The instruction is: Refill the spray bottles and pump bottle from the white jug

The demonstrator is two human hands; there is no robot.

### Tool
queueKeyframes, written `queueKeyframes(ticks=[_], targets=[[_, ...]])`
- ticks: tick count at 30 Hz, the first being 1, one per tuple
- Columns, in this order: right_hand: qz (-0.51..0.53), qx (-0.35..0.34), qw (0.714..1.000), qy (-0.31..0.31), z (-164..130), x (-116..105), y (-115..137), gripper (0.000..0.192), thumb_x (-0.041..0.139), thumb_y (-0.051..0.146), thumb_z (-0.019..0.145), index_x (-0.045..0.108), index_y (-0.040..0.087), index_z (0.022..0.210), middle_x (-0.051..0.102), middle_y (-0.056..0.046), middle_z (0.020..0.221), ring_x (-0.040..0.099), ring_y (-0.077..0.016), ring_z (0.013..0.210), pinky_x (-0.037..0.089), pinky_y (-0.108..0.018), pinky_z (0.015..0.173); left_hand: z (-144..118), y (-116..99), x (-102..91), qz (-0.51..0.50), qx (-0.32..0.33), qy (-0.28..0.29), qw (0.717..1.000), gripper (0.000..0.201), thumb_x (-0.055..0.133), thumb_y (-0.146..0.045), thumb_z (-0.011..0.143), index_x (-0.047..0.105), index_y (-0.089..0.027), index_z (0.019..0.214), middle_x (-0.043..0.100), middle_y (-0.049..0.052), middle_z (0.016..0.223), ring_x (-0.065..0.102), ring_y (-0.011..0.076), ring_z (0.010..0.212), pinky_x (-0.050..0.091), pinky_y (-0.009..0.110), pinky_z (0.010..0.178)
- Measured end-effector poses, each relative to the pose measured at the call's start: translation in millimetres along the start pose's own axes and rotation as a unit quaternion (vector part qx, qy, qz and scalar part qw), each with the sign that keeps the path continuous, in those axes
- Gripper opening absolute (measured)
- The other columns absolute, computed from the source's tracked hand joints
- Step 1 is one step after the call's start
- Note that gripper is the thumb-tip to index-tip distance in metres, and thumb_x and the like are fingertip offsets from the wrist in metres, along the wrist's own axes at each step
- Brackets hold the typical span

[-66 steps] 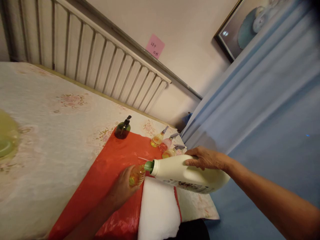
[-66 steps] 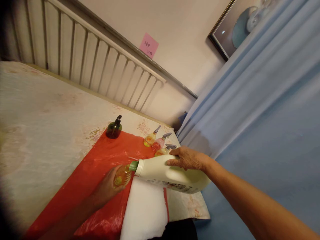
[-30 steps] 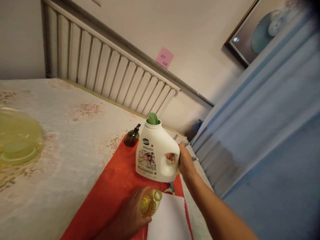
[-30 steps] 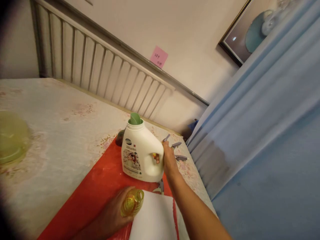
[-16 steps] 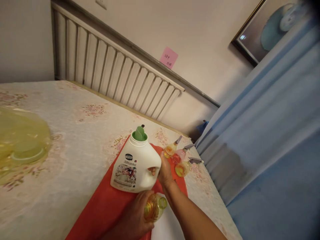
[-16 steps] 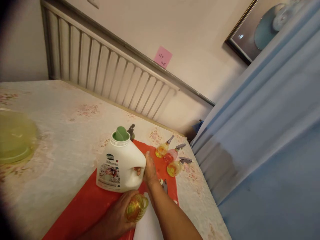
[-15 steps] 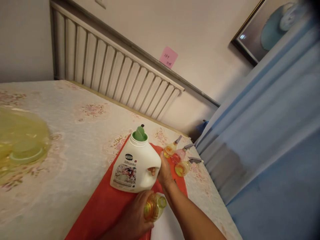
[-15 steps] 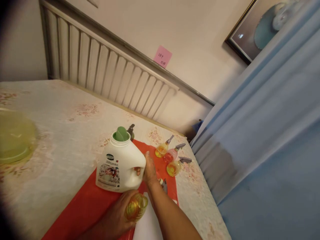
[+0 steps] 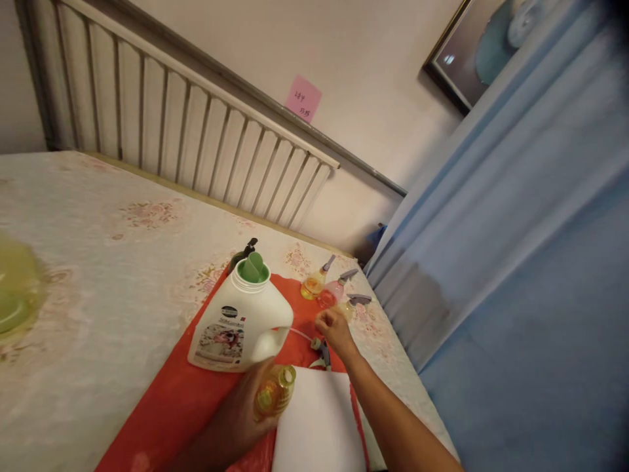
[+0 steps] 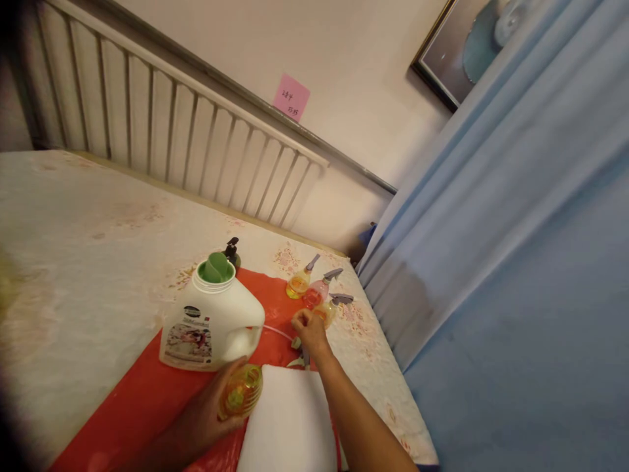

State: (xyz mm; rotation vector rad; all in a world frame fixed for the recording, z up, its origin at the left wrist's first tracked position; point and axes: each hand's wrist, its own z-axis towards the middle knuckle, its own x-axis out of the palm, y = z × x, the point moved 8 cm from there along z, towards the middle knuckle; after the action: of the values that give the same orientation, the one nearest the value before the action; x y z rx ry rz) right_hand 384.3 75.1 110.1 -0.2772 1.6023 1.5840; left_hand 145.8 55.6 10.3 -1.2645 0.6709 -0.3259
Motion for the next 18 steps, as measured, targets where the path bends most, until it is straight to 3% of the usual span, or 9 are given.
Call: queueKeyframes(ticks=[4, 7, 10, 18], targets=[[-0.085, 0.037, 0.995, -0.032, -20, -16, -42, 0.006, 0.057, 0.016, 0.069, 0.056, 0.021, 0.066, 0.059, 0.003, 0.065, 0.056, -0.0177, 0.066, 0.041, -0.027, 0.066, -4, 0, -0.2, 0.006, -0.032, -0.01, 0.999, 0.082, 0.068, -0.028, 0.073, 0.035, -0.024, 0.148, 0.046, 0.013, 0.153, 0.046, 0.0341, 0.139, 0.044, 0.049, 0.112], [-0.121, 0.04, 0.991, -0.037, -33, -14, -59, 0.01, 0.065, 0.019, 0.07, 0.064, 0.02, 0.08, 0.069, -0.003, 0.084, 0.062, -0.0233, 0.084, 0.044, -0.03, 0.076, -5, -4, -0.1, 0.015, -0.038, -0.023, 0.999, 0.076, 0.069, -0.035, 0.076, 0.038, -0.024, 0.145, 0.053, 0.014, 0.148, 0.053, 0.0343, 0.133, 0.047, 0.05, 0.108], [-0.139, 0.032, 0.989, -0.029, -40, -6, -64, 0.018, 0.068, 0.022, 0.073, 0.068, 0.019, 0.091, 0.071, -0.007, 0.098, 0.062, -0.027, 0.096, 0.044, -0.032, 0.084, -5, -10, 1.5, 0.023, -0.038, -0.023, 0.999, 0.072, 0.069, -0.038, 0.078, 0.039, -0.024, 0.143, 0.053, 0.014, 0.146, 0.054, 0.0334, 0.132, 0.047, 0.049, 0.109], [-0.146, 0.018, 0.989, -0.01, -44, 9, -59, 0.018, 0.068, 0.017, 0.075, 0.072, 0.019, 0.092, 0.069, -0.011, 0.104, 0.06, -0.0301, 0.106, 0.042, -0.033, 0.09, -7, -22, 7.0, 0.023, -0.058, -0.036, 0.997, 0.067, 0.07, -0.041, 0.079, 0.037, -0.025, 0.135, 0.057, 0.012, 0.14, 0.058, 0.0299, 0.127, 0.049, 0.045, 0.106]])
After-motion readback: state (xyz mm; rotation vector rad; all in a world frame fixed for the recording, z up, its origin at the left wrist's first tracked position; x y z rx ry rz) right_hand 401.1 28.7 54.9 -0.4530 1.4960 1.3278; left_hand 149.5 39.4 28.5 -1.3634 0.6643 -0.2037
